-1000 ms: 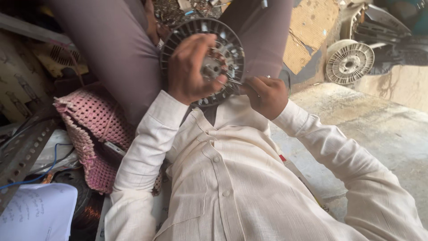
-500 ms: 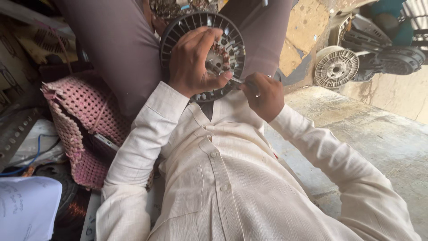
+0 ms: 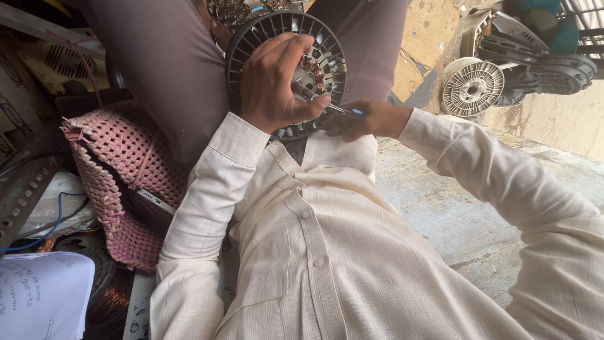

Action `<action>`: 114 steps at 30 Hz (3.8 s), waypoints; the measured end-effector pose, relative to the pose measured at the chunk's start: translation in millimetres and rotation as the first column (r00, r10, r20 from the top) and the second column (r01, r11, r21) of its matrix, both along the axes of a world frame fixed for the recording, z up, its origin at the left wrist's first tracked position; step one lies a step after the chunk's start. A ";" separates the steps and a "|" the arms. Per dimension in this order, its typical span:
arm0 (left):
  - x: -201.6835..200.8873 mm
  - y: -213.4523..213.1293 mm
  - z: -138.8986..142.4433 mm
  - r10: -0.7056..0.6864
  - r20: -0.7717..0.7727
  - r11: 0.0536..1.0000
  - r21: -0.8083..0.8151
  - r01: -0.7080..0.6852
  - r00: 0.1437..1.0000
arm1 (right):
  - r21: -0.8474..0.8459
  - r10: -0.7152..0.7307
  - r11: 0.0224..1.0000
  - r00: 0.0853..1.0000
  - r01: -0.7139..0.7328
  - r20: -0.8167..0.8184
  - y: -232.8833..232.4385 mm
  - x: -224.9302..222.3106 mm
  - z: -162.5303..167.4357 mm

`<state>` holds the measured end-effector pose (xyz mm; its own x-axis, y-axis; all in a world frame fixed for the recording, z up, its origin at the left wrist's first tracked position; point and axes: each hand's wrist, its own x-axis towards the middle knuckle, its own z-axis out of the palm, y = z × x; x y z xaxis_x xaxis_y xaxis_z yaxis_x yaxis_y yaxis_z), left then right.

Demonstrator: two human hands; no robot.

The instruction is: The person sits on the floor with a fan motor stator on their lap. They use pliers to work on the copper windings, turning the stator and repositioning it while pulling and adjusting wires around the slots.

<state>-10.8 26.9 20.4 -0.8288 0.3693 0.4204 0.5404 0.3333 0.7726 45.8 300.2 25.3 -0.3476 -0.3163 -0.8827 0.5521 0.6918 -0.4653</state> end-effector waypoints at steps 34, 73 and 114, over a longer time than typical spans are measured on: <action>-1.9 -8.1 3.2 0.031 0.094 0.999 0.004 -0.032 0.995 | -0.207 -0.365 0.906 0.434 0.369 -0.824 -13.0 81.8 9.1; -4.5 -7.3 3.6 0.019 0.036 1.000 -0.026 -0.018 0.999 | 0.085 0.009 0.977 0.361 0.196 -0.932 -15.3 57.5 11.8; -1.6 -1.9 5.9 0.074 0.084 0.997 -0.010 -0.073 0.994 | 0.200 0.255 0.964 0.405 -0.173 -0.878 -24.2 -2.8 68.6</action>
